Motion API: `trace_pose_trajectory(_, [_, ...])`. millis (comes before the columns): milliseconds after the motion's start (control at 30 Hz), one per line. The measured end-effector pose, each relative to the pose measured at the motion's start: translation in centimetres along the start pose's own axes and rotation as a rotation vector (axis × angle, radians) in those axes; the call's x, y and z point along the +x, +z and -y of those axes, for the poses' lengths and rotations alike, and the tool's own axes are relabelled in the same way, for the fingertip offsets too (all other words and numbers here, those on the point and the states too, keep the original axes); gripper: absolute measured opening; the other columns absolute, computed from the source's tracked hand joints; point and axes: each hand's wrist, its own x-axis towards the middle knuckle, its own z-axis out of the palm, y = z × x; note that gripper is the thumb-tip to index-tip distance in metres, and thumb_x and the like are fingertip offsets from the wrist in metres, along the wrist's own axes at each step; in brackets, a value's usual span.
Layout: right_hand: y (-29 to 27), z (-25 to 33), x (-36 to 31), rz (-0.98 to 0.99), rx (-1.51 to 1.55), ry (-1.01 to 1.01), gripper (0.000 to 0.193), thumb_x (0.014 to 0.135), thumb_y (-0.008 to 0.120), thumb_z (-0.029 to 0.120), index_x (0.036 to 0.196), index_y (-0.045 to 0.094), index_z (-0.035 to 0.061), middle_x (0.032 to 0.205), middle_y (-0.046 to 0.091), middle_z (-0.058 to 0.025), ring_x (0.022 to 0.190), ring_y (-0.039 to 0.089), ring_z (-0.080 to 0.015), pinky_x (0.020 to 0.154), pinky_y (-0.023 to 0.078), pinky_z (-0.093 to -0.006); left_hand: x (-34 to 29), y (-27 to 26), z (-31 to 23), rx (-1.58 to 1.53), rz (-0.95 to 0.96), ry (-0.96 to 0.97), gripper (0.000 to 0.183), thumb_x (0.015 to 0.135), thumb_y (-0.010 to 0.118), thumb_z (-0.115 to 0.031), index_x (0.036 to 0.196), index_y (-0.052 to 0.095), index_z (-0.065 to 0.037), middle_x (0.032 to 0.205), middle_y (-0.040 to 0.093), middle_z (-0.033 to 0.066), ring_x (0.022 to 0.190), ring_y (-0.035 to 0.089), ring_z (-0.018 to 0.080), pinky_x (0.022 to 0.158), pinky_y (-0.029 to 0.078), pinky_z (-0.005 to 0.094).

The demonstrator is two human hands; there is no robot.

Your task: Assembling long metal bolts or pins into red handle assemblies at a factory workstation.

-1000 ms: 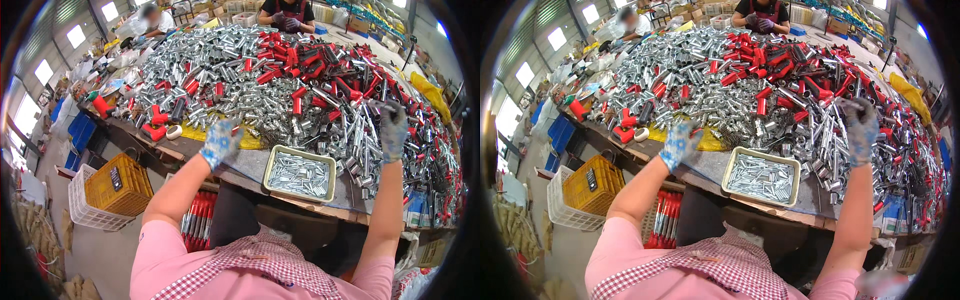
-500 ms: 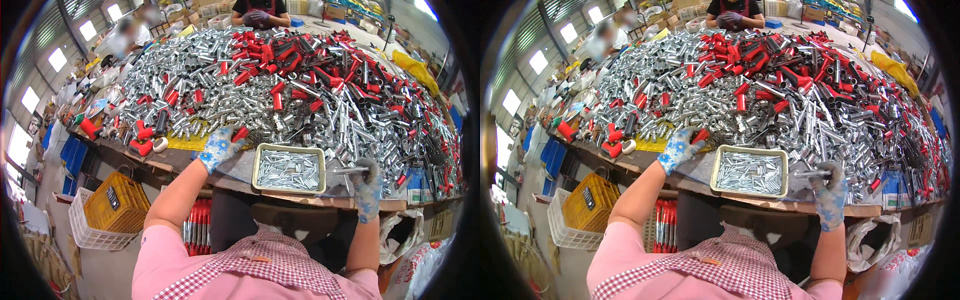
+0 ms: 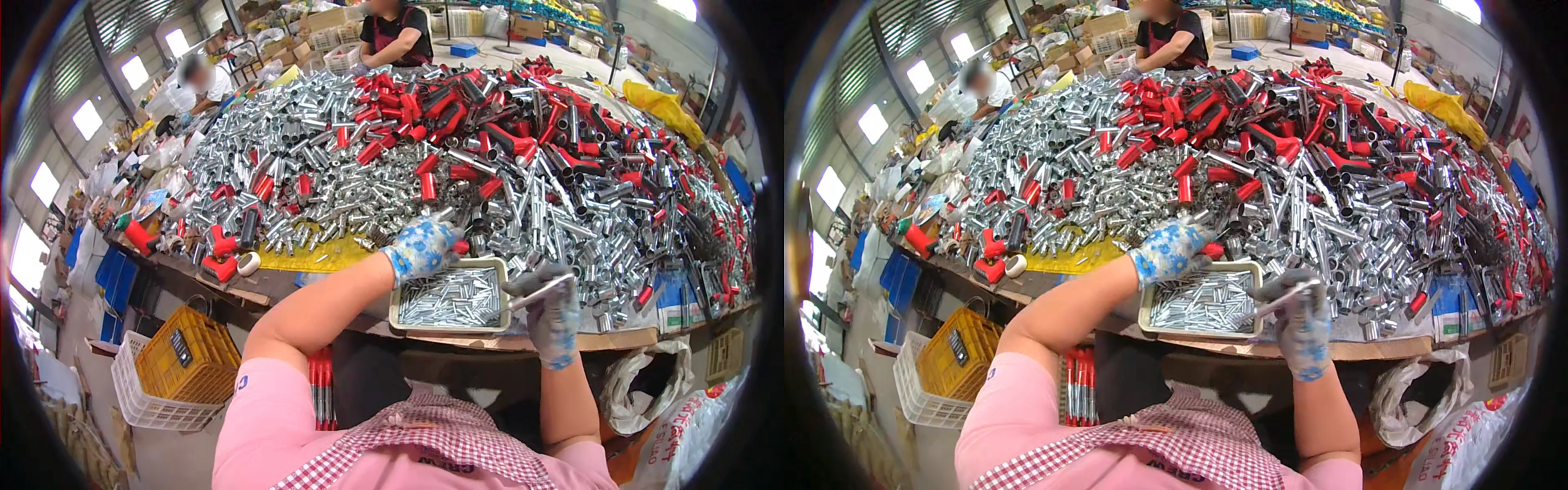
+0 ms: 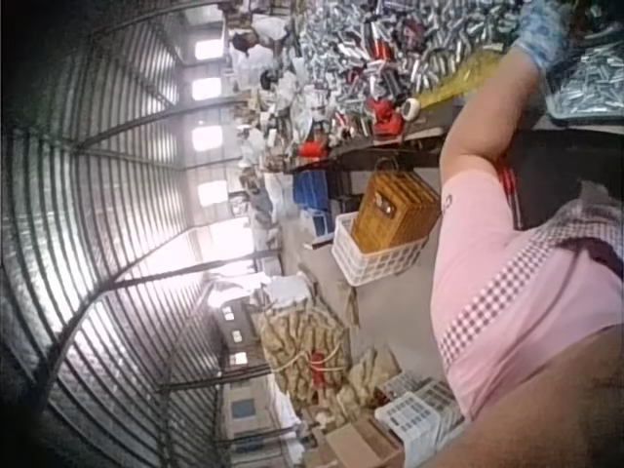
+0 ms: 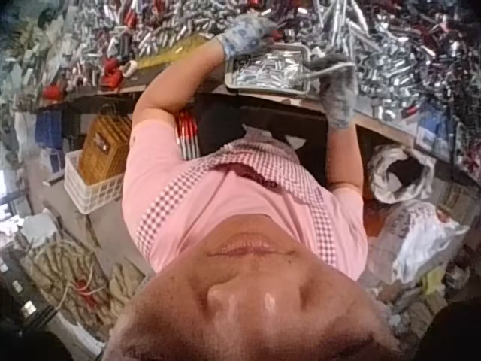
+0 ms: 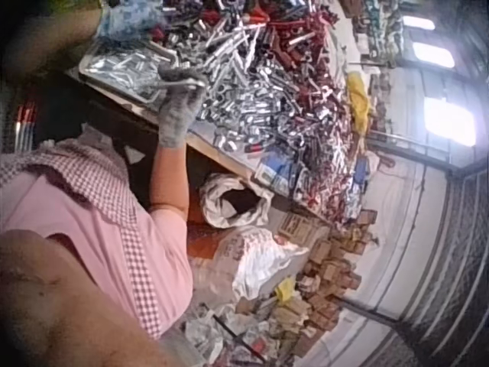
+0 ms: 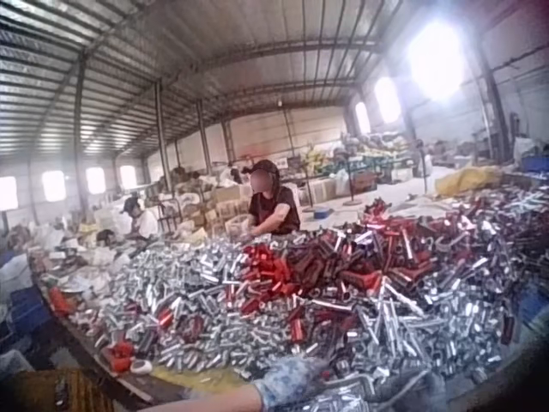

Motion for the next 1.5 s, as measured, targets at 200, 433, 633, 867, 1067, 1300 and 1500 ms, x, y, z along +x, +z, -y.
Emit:
trace_pose_trajectory(200, [-3.2, 1.8, 2.2, -0.346, 0.068, -0.183, 0.060, 0.091, 0.052, 0.058, 0.131, 0.044, 0.0135, 0.080, 0.047, 0.0041, 0.069, 0.048, -0.0095, 0.064, 0.048, -0.0323, 3.6, -1.6, 3.0, -0.034, -0.194, -0.036, 0.059, 0.080, 0.068, -0.045, 0.120, 0.058, -0.002, 0.117, 0.059, 0.0194, 0.112, 0.054, 0.0356, 0.096, 0.043, 0.0453])
trace_pose_trajectory(433, [-2.0, -1.9, -1.3, -0.105, -0.194, 0.037, 0.070, 0.087, 0.054, 0.063, 0.128, 0.047, 0.0060, 0.088, 0.054, -0.0022, 0.078, 0.052, -0.0115, 0.069, 0.045, -0.0281, 6.0, -2.4, 25.0, 0.703, -0.625, -0.609, 0.051, 0.084, 0.052, -0.017, 0.134, 0.050, -0.009, 0.124, 0.060, 0.0190, 0.118, 0.054, 0.0365, 0.099, 0.043, 0.0435])
trace_pose_trajectory(633, [-3.3, -2.1, -1.5, -0.283, -0.033, 0.151, 0.051, 0.088, 0.064, 0.050, 0.113, 0.054, 0.0069, 0.083, 0.055, -0.0015, 0.074, 0.055, -0.0147, 0.064, 0.045, -0.0274, 7.5, -4.8, 26.5, 0.284, -0.188, -0.591, 0.042, 0.085, 0.049, -0.022, 0.124, 0.057, -0.008, 0.115, 0.063, 0.0216, 0.109, 0.060, 0.0374, 0.094, 0.047, 0.0454])
trace_pose_trajectory(867, [-2.0, -0.8, -3.2, -0.165, -0.109, 0.118, 0.057, 0.088, 0.064, 0.050, 0.117, 0.056, 0.0021, 0.088, 0.059, -0.0022, 0.071, 0.056, -0.0109, 0.060, 0.044, -0.0246, 4.1, -6.1, 18.3, -0.984, -1.049, -0.620, 0.019, 0.086, 0.064, -0.012, 0.100, 0.062, 0.001, 0.092, 0.067, 0.0158, 0.088, 0.067, 0.0273, 0.076, 0.057, 0.0369])
trace_pose_trajectory(1067, [0.6, 1.6, -4.8, 0.044, -0.604, 0.195, 0.022, 0.092, 0.060, 0.018, 0.093, 0.066, -0.0028, 0.072, 0.060, -0.0091, 0.067, 0.057, -0.0132, 0.059, 0.046, -0.0264, -3.2, -2.7, 4.2, -2.238, -0.885, -0.517, 0.013, 0.094, 0.053, -0.013, 0.099, 0.060, -0.002, 0.084, 0.065, 0.0100, 0.079, 0.066, 0.0220, 0.071, 0.059, 0.0352])
trace_pose_trajectory(1300, [1.9, 1.9, -8.0, 0.087, -0.666, 0.290, 0.033, 0.092, 0.060, 0.030, 0.088, 0.065, -0.0024, 0.065, 0.056, -0.0080, 0.061, 0.052, -0.0146, 0.058, 0.044, -0.0329, -8.0, 0.4, -10.1, -1.906, -0.495, -0.372, 0.062, 0.088, 0.069, -0.019, 0.140, 0.035, -0.007, 0.103, 0.063, 0.0098, 0.089, 0.064, 0.0193, 0.079, 0.054, 0.0306])
trace_pose_trajectory(1500, [1.8, 2.3, -10.0, 0.067, -0.643, 0.387, 0.033, 0.090, 0.061, 0.030, 0.083, 0.062, -0.0022, 0.063, 0.054, -0.0079, 0.060, 0.050, -0.0124, 0.056, 0.042, -0.0310, -11.0, -0.2, -13.5, -1.602, -0.227, -0.508, 0.048, 0.083, 0.074, -0.016, 0.123, 0.051, -0.001, 0.104, 0.066, 0.0142, 0.092, 0.066, 0.0206, 0.082, 0.054, 0.0308])
